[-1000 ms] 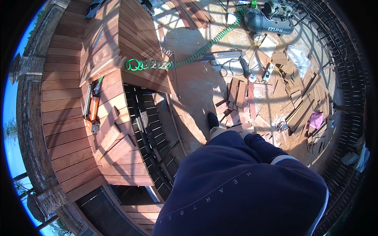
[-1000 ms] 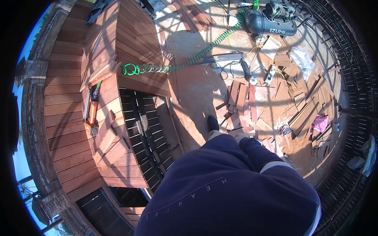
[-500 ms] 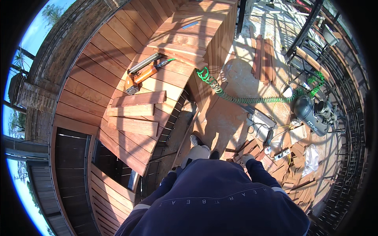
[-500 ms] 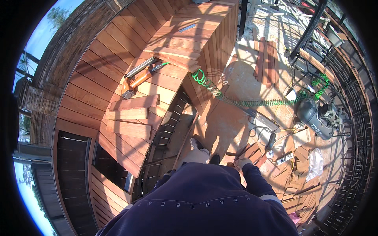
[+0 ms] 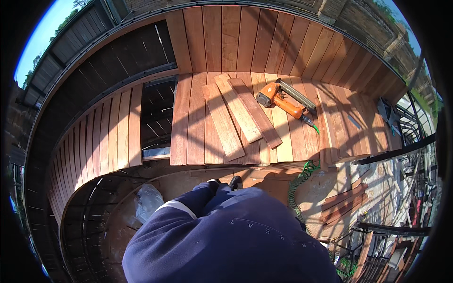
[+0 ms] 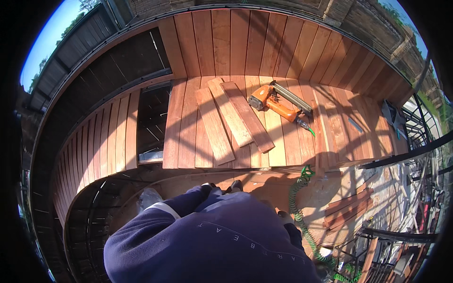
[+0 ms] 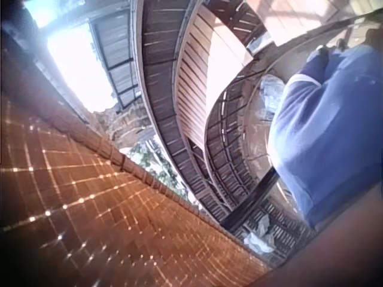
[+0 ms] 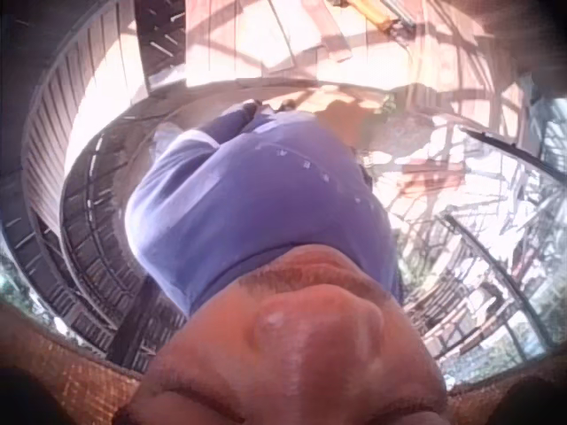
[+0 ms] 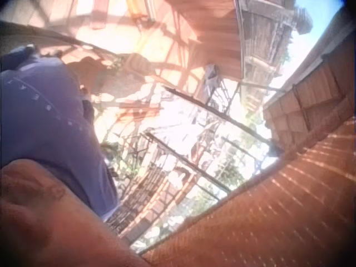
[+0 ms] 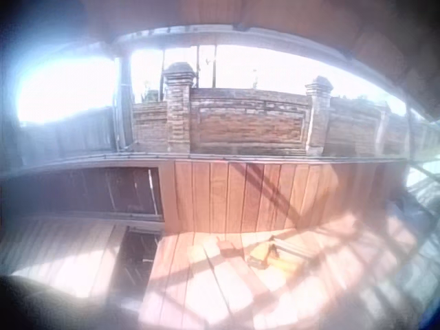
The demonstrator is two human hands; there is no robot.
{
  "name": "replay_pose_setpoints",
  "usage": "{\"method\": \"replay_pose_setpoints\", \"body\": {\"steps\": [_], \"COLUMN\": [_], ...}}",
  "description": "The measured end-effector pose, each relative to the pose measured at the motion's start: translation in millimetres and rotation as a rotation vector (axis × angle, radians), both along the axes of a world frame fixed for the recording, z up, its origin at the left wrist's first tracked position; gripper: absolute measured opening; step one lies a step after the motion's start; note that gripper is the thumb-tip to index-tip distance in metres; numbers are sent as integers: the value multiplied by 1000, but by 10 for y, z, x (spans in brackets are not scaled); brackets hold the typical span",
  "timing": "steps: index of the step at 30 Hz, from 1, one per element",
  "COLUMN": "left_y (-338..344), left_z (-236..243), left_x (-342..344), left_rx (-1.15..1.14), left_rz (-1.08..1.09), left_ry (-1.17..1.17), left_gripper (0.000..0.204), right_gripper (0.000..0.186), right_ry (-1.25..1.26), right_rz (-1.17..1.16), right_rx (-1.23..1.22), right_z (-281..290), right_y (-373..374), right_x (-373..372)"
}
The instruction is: The person places wooden planks onto a curved metal frame and then uses a speed square to measure and align them.
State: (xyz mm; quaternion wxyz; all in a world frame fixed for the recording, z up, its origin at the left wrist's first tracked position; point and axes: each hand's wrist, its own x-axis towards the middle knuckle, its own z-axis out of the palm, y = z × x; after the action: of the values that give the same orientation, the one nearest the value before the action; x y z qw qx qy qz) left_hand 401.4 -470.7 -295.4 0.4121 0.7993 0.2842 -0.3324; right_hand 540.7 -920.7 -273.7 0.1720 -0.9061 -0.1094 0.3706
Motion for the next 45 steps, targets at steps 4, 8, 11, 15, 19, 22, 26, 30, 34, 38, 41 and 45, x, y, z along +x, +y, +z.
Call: {"method": "replay_pose_setpoints", "body": {"steps": [4,8,11,15,19,22,26,30,34,38,41,45], "left_y": [-89,-477,-851,-1803,-2710,-3624,-4176,-4408,-4347,-4103,-3828,-3664], "left_z": [181,180,252,131,579,104,-325,-409,-476,-826,-553,-107], "left_x": [-95,-360,-703,-1171,-1228,-1172,-841,-673,-757,-1064,-912,-574], "left_rx": [28,150,171,201,66,28,-72,-47,213,19,5,4], "left_rz": [354,612,779,936,762,1079,1204,1153,794,1127,1241,1198], "left_ry": [-104,9,29,190,307,374,333,273,198,297,266,159], "left_gripper": [43,41,38,39,43,46,34,33,31,26,27,28], "right_gripper": [34,25,22,39,37,35,34,35,37,42,43,46], "right_ry": [-8,-201,-101,177,330,436,238,228,378,580,588,787], "right_rz": [292,850,760,378,236,143,343,589,635,576,548,475], "right_rx": [175,505,753,1075,1200,1189,1084,973,836,805,784,755], "right_z": [1908,2159,2637,2657,2146,1914,2141,2287,2275,2476,2574,2744], "right_y": [929,1386,1814,2285,2483,2610,2648,2673,2768,2736,2692,2640], "right_x": [617,1295,1430,1743,2049,2017,2004,2167,2317,2242,2251,2250]}}
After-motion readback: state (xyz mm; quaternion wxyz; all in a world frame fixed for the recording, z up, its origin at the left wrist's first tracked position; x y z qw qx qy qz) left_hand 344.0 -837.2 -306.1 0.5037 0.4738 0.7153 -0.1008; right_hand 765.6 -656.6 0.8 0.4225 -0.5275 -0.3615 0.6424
